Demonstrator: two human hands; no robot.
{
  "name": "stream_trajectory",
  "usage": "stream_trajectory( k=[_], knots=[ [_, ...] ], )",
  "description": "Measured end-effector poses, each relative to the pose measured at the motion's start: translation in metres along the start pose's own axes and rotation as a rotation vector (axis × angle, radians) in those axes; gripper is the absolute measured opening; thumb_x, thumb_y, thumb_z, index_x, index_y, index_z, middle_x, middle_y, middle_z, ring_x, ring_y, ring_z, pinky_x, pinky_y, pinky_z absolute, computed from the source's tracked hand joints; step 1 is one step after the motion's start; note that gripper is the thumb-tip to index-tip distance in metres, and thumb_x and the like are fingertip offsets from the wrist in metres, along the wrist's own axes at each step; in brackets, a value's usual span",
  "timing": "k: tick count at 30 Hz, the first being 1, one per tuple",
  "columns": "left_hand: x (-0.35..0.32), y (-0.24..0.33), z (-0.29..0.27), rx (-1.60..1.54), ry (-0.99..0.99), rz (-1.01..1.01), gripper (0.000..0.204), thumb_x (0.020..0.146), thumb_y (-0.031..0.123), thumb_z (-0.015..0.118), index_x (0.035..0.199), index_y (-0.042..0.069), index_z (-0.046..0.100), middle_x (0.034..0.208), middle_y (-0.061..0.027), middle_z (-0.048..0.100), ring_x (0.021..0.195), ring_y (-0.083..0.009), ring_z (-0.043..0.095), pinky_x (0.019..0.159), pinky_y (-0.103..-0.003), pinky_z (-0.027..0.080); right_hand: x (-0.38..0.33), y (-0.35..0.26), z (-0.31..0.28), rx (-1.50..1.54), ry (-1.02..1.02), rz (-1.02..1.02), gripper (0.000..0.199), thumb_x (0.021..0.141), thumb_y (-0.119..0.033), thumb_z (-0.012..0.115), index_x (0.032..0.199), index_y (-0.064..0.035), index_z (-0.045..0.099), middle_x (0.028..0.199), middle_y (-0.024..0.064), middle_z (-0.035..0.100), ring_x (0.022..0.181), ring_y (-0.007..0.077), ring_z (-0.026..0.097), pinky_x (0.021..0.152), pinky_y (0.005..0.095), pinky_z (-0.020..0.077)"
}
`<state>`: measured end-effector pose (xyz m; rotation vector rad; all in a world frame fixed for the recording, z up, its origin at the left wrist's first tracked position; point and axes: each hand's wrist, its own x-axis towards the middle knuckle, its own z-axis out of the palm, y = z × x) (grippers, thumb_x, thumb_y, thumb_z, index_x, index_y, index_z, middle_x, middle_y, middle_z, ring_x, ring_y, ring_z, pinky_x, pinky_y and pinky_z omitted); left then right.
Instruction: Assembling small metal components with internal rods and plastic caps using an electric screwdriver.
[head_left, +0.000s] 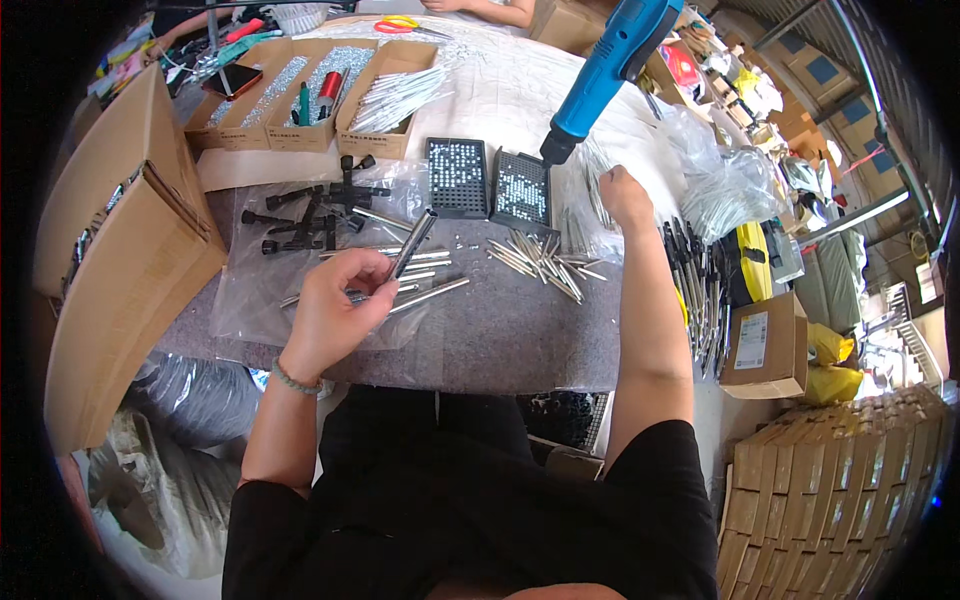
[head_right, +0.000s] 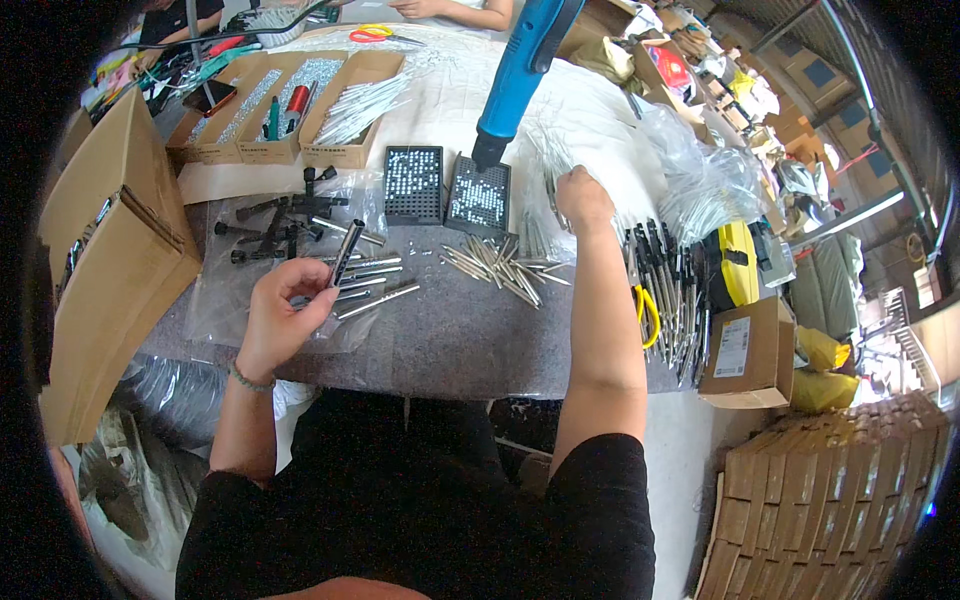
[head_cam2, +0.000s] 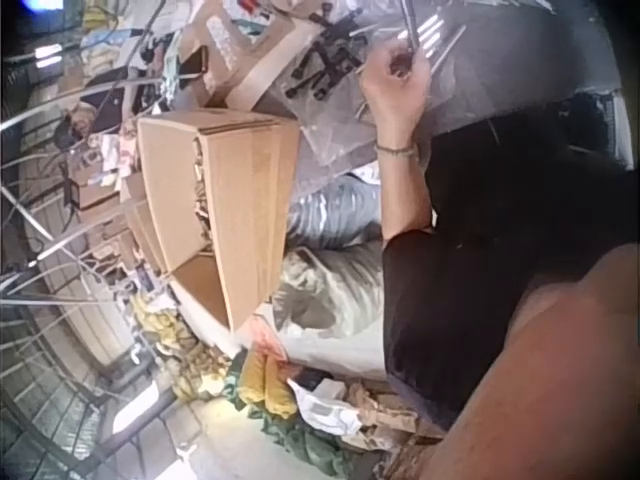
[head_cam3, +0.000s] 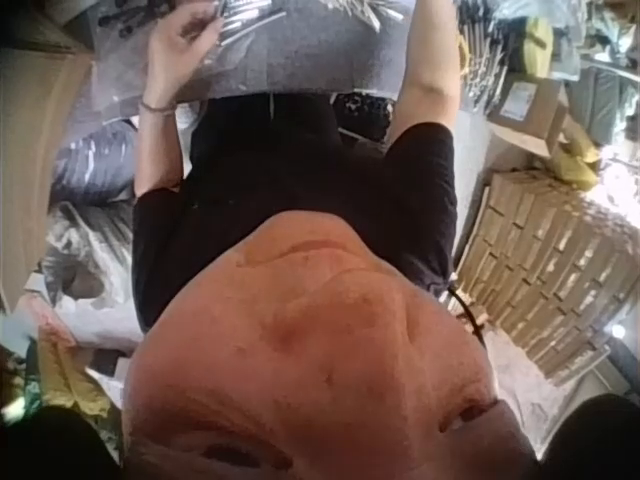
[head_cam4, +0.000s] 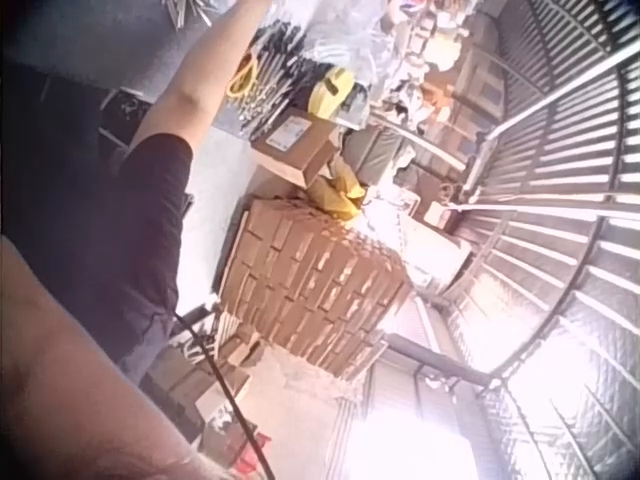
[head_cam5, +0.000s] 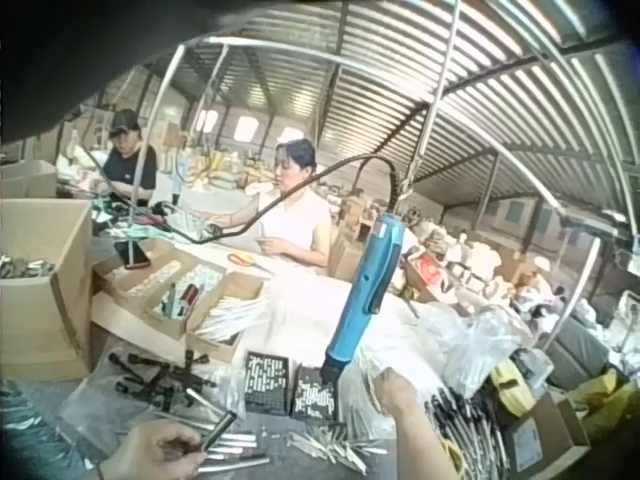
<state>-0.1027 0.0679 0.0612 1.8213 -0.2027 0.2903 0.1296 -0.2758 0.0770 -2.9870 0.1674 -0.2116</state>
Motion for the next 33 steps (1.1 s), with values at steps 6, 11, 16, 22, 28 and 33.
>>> stream_trajectory(
  k=[6, 11, 16, 22, 28, 33],
  knots=[
    [-0.001, -0.009, 0.020, -0.353, -0.084, -0.151, 0.012, 0.078, -0.001, 0.062, 0.087, 0.000, 0.056, 0.079, 0.0002, 0.056, 0.071, -0.0079, 0.056, 0.064, -0.023, 0.047, -0.023, 0.046, -0.006, 0.109, 0.088, -0.127, 0.032, 0.085, -0.026, 0.046, 0.095, -0.0005, 0.062, 0.090, 0.0216, 0.064, 0.087, 0.0360, 0.062, 0.079, 0.0408, 0.0459],
    [-0.004, -0.008, 0.035, -0.585, -0.108, -0.165, 0.007, 0.084, 0.000, 0.045, 0.090, 0.003, 0.049, 0.076, -0.0042, 0.056, 0.068, -0.0127, 0.054, 0.066, -0.028, 0.045, -0.081, 0.060, -0.021, 0.475, 0.136, -0.104, 0.028, 0.085, -0.022, 0.052, 0.091, 0.0028, 0.063, 0.075, 0.0192, 0.064, 0.070, 0.0307, 0.062, 0.065, 0.0359, 0.0458],
    [0.001, -0.019, 0.062, -0.779, -0.108, -0.226, 0.009, 0.085, 0.001, 0.044, 0.090, 0.002, 0.050, 0.068, -0.0008, 0.046, 0.057, -0.0107, 0.041, 0.055, -0.026, 0.037, -0.142, 0.038, -0.032, 1.021, -0.060, 0.068, 0.018, 0.086, -0.018, 0.057, 0.089, -0.0023, 0.065, 0.060, -0.0057, 0.047, 0.053, 0.0034, 0.040, 0.048, 0.0199, 0.0301],
    [0.031, 0.007, 0.123, -0.968, -0.191, -0.415, 0.024, 0.086, 0.015, 0.064, 0.103, -0.002, 0.060, 0.072, 0.0010, 0.054, 0.057, -0.0056, 0.043, 0.050, -0.021, 0.035, -0.191, -0.016, -0.019, 1.353, -0.262, 0.124, 0.016, 0.089, -0.019, 0.056, 0.092, -0.0057, 0.064, 0.056, -0.0063, 0.042, 0.044, 0.0019, 0.029, 0.040, 0.0184, 0.0191],
    [0.035, -0.004, 0.131, -0.952, -0.066, -0.368, 0.018, 0.084, 0.014, 0.066, 0.094, -0.001, 0.065, 0.072, -0.0006, 0.057, 0.053, -0.0047, 0.043, 0.047, -0.018, 0.033, -0.213, -0.046, -0.008, 1.347, -0.335, 0.039, 0.020, 0.090, -0.020, 0.057, 0.097, -0.0033, 0.066, 0.061, -0.0012, 0.055, 0.049, 0.0031, 0.044, 0.044, 0.0169, 0.0315],
    [0.032, -0.009, 0.124, -0.931, 0.024, -0.352, 0.017, 0.085, 0.013, 0.065, 0.095, -0.001, 0.064, 0.072, -0.0011, 0.057, 0.051, -0.0039, 0.042, 0.046, -0.019, 0.032, -0.213, -0.048, 0.003, 1.274, -0.221, -0.065, 0.019, 0.089, -0.015, 0.058, 0.095, 0.0001, 0.066, 0.064, 0.0003, 0.058, 0.051, 0.0040, 0.046, 0.045, 0.0187, 0.0353]
  ],
)
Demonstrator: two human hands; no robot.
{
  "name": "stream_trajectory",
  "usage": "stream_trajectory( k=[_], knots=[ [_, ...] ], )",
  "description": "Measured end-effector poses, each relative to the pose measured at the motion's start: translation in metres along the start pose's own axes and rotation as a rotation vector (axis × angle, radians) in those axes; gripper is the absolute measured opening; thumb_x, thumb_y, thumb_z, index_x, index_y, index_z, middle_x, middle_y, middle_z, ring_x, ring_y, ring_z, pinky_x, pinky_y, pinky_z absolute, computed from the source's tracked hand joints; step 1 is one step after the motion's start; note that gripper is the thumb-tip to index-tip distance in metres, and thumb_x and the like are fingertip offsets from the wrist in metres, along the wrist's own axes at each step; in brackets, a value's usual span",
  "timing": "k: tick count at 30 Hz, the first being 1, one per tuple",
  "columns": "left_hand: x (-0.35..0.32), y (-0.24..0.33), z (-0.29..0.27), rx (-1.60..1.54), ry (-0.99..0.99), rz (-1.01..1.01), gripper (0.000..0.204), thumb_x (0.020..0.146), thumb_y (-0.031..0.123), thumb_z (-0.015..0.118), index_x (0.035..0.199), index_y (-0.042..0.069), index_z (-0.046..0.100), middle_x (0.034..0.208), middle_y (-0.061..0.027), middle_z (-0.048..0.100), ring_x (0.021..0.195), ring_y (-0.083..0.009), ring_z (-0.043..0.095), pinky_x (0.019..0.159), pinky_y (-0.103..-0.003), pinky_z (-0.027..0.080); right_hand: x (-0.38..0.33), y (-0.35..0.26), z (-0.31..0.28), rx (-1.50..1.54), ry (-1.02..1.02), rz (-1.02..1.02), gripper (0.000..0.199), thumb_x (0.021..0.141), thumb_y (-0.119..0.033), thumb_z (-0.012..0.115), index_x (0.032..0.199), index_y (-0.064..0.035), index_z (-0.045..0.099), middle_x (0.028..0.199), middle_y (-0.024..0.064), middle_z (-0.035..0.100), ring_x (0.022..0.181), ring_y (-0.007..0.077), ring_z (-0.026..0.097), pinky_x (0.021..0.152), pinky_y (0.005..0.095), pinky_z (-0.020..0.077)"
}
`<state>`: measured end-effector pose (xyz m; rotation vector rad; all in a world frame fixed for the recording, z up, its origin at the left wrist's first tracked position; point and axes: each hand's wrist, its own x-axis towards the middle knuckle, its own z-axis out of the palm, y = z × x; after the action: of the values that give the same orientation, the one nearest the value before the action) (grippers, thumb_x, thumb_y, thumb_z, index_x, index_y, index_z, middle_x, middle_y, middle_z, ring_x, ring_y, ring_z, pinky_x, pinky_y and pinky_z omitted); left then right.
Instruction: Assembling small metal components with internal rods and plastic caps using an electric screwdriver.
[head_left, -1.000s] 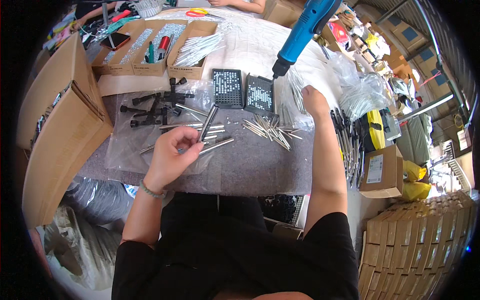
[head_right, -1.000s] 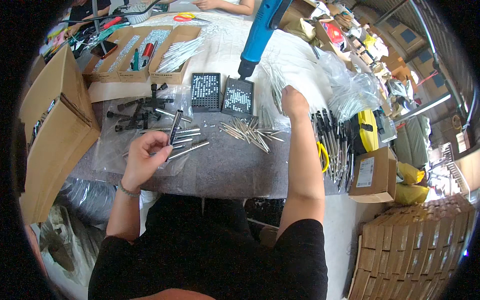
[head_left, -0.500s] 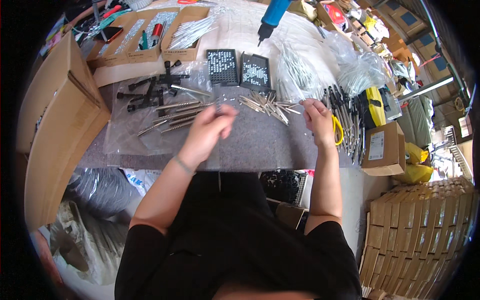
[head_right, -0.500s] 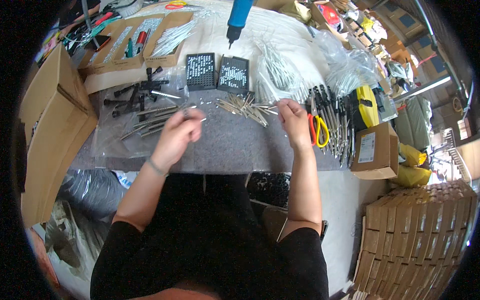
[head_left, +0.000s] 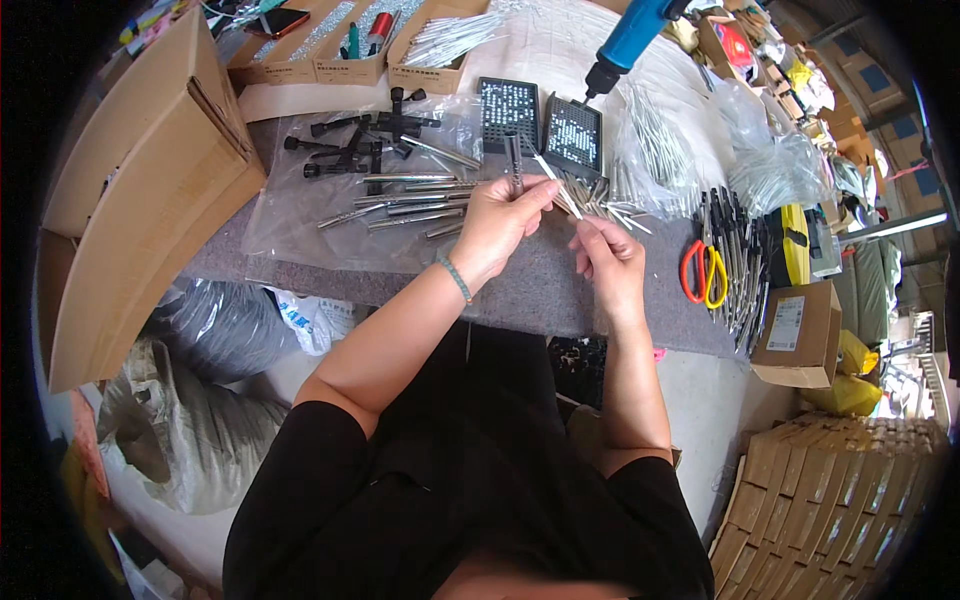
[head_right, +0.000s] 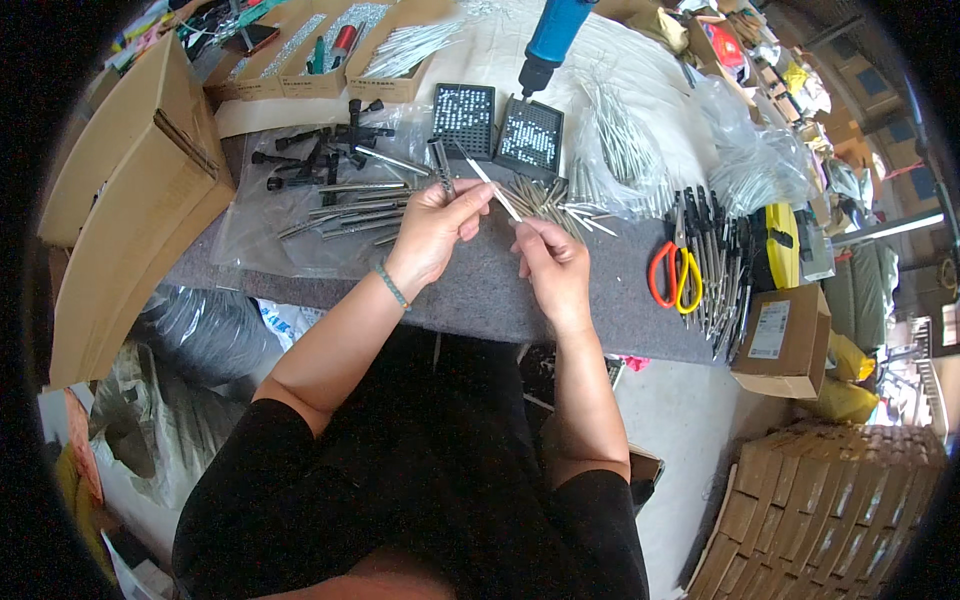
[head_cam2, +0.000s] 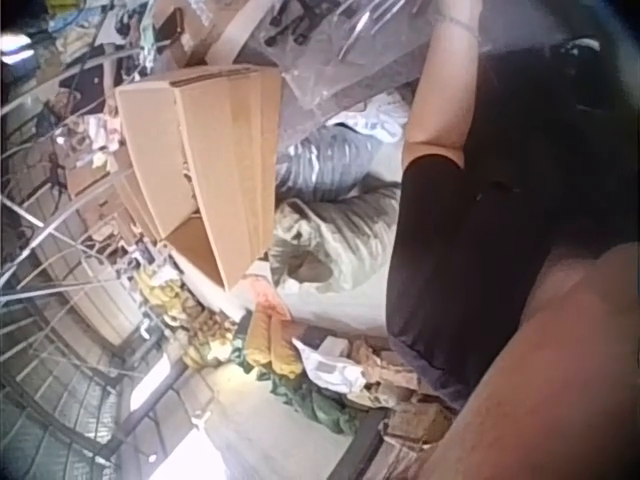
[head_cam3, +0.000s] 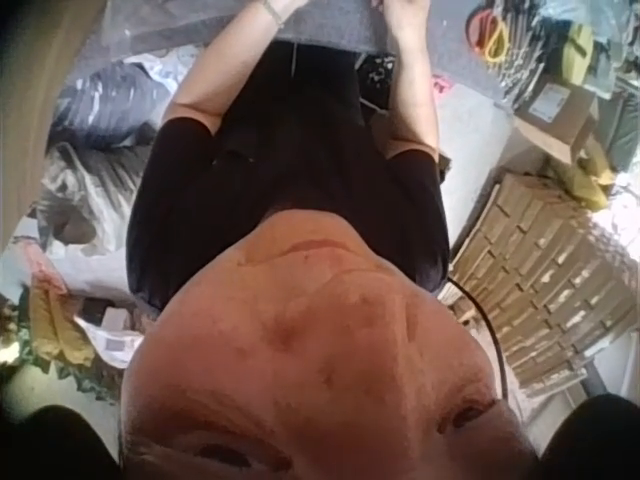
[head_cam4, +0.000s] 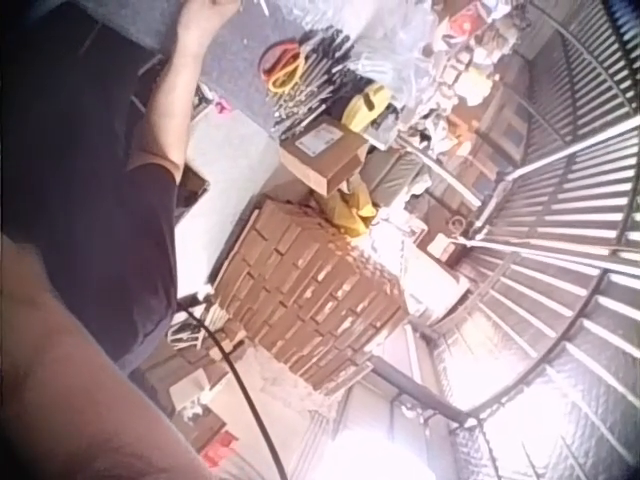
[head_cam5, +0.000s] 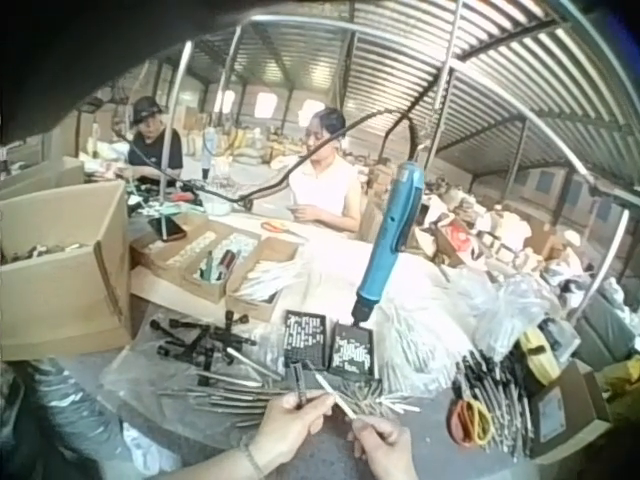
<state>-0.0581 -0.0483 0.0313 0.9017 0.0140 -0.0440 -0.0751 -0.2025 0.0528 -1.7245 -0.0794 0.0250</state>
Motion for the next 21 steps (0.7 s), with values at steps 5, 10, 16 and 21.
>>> stream_trajectory(
  k=[5, 10, 16, 21],
  knots=[
    [0.004, 0.004, -0.002, -0.036, 0.011, 0.030, 0.017, 0.086, 0.013, 0.063, 0.096, -0.001, 0.063, 0.073, -0.0013, 0.056, 0.052, -0.0036, 0.041, 0.047, -0.019, 0.031, 0.003, 0.007, -0.005, -0.135, 0.033, -0.041, 0.020, 0.088, -0.016, 0.059, 0.096, 0.0006, 0.067, 0.070, 0.0016, 0.061, 0.058, 0.0066, 0.052, 0.054, 0.0206, 0.0420],
    [0.007, 0.000, -0.005, -0.043, -0.001, 0.033, 0.016, 0.086, 0.011, 0.064, 0.094, -0.002, 0.063, 0.069, 0.0001, 0.055, 0.051, -0.0029, 0.041, 0.045, -0.018, 0.031, 0.005, 0.014, -0.005, -0.307, 0.061, -0.139, 0.021, 0.087, -0.018, 0.061, 0.096, -0.0005, 0.067, 0.073, 0.0030, 0.064, 0.067, 0.0082, 0.057, 0.064, 0.0228, 0.0458],
    [0.008, -0.001, -0.009, 0.008, 0.012, 0.018, 0.016, 0.087, 0.011, 0.062, 0.095, -0.002, 0.063, 0.072, -0.0001, 0.055, 0.053, -0.0037, 0.042, 0.047, -0.019, 0.032, 0.007, 0.007, 0.001, -0.246, 0.034, -0.091, 0.022, 0.087, -0.020, 0.063, 0.097, -0.0008, 0.067, 0.074, 0.0043, 0.063, 0.067, 0.0106, 0.057, 0.065, 0.0240, 0.0455],
    [0.006, 0.002, -0.009, 0.016, 0.006, 0.011, 0.015, 0.087, 0.011, 0.062, 0.094, -0.003, 0.063, 0.071, 0.0002, 0.055, 0.053, -0.0038, 0.041, 0.047, -0.019, 0.032, 0.015, 0.021, 0.001, -0.283, 0.111, -0.274, 0.020, 0.087, -0.018, 0.063, 0.096, -0.0001, 0.067, 0.075, 0.0041, 0.062, 0.071, 0.0099, 0.056, 0.067, 0.0233, 0.0447]
  ],
)
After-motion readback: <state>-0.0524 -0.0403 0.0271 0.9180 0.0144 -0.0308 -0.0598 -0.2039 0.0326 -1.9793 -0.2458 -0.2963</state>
